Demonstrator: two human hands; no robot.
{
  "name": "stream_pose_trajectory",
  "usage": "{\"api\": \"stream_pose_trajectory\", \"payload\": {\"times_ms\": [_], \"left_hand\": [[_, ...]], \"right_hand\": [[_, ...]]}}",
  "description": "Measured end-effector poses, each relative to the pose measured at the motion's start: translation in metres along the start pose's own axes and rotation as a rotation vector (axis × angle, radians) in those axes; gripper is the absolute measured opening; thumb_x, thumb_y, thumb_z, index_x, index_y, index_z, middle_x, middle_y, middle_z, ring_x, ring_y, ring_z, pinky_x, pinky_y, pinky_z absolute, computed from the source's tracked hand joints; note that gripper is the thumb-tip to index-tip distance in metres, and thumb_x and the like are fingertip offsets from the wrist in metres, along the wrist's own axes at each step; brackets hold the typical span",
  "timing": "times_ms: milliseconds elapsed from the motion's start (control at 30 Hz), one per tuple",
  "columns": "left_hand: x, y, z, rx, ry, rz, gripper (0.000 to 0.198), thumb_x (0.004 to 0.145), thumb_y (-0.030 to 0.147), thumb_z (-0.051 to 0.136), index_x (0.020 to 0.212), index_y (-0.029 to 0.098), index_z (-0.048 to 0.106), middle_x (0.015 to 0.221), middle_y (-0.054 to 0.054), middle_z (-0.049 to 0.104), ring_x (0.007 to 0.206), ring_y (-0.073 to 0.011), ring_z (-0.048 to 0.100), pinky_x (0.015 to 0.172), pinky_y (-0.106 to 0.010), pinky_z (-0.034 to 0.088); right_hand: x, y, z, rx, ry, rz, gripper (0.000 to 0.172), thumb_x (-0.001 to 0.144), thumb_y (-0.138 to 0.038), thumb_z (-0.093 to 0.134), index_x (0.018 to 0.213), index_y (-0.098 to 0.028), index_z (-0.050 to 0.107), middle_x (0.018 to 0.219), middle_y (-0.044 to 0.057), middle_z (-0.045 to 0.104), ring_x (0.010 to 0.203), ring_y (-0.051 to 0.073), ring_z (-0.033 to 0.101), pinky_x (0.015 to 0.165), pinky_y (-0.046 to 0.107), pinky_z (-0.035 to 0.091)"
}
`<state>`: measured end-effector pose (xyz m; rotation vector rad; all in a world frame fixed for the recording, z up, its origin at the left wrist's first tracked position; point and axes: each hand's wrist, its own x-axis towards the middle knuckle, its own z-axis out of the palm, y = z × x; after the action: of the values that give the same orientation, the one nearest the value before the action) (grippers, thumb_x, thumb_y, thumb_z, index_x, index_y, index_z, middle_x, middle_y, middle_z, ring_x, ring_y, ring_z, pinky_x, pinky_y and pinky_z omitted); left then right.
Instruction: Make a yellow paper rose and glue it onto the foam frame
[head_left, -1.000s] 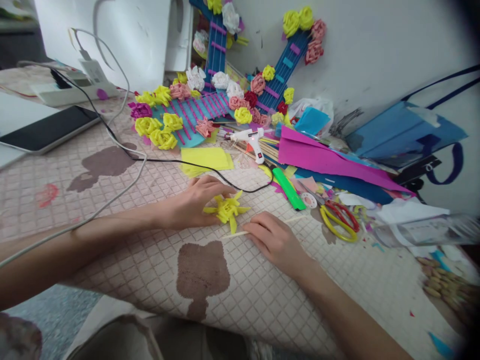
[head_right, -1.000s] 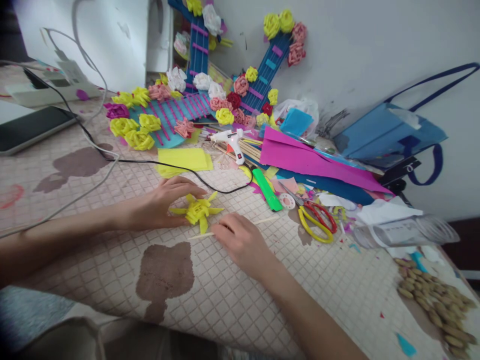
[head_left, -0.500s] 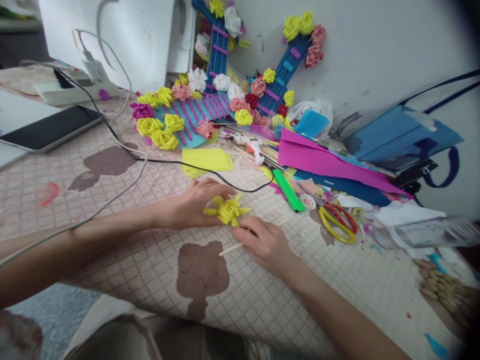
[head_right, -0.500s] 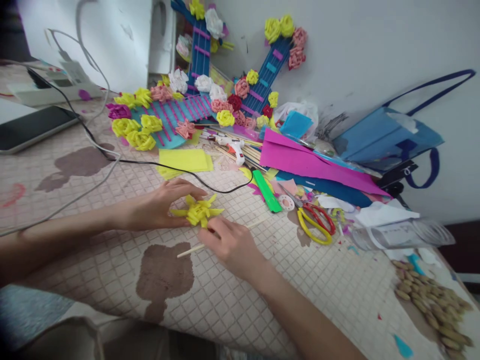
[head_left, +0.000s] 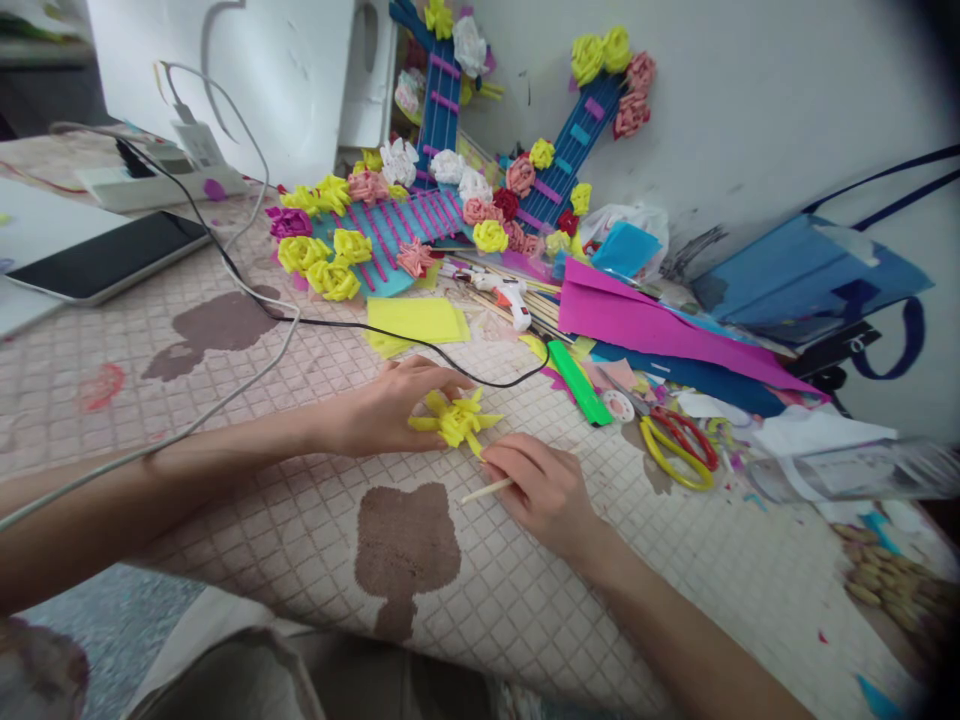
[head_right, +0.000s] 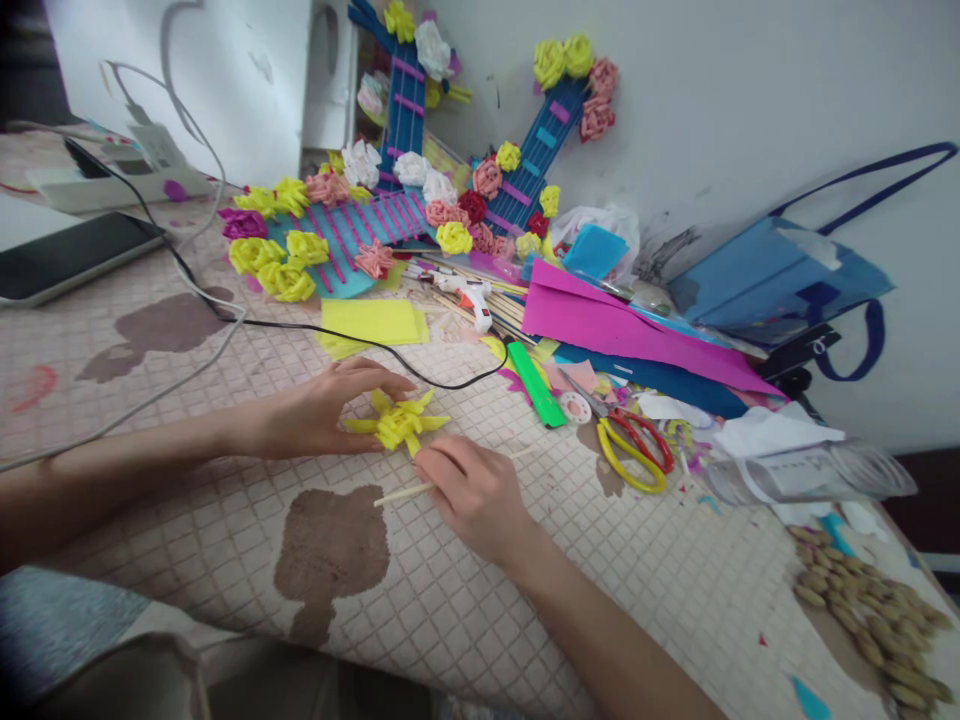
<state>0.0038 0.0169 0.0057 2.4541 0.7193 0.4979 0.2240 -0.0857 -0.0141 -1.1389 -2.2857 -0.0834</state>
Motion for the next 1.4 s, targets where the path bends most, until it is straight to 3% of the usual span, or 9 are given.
{"api": "stream_pose_trajectory", "payload": {"times_ms": [233,467,1000,1400], "left_hand": [[-0.001,0.000,-0.001,0.037,-0.005,0.023,0.053,0.077,0.035,0.066,0.125,0.021,0.048,0.117,-0.009,0.057,0.113,-0.0260,0.046,0.096,-0.042,0.037],[-0.002,0.001,0.001,0.056,-0.024,0.029,0.054,0.076,0.031,0.067,0.126,0.023,0.046,0.118,-0.007,0.056,0.115,-0.0264,0.044,0.096,-0.043,0.036],[-0.004,-0.003,0.014,0.096,0.008,0.061,0.054,0.079,0.031,0.063,0.128,0.025,0.041,0.123,-0.007,0.053,0.117,-0.0269,0.044,0.098,-0.042,0.033],[-0.004,-0.001,0.012,0.094,-0.015,0.057,0.057,0.076,0.027,0.064,0.128,0.024,0.041,0.123,-0.008,0.053,0.115,-0.0272,0.045,0.097,-0.042,0.033]], "right_hand": [[0.002,0.001,-0.002,0.049,0.044,0.065,0.013,0.088,-0.022,0.055,0.099,-0.017,0.059,0.091,0.006,0.067,0.082,0.016,0.064,0.069,0.026,0.050],[0.001,0.004,-0.006,0.089,0.017,0.175,0.010,0.088,-0.016,0.052,0.095,-0.018,0.059,0.085,0.004,0.065,0.075,0.013,0.061,0.062,0.023,0.047],[0.002,0.003,-0.007,0.080,-0.029,0.201,0.013,0.090,-0.019,0.047,0.089,-0.018,0.060,0.081,0.003,0.065,0.073,0.013,0.060,0.061,0.023,0.045],[0.001,0.004,-0.006,0.093,-0.024,0.199,0.012,0.090,-0.019,0.048,0.091,-0.018,0.060,0.082,0.003,0.065,0.073,0.013,0.060,0.062,0.023,0.045]]}}
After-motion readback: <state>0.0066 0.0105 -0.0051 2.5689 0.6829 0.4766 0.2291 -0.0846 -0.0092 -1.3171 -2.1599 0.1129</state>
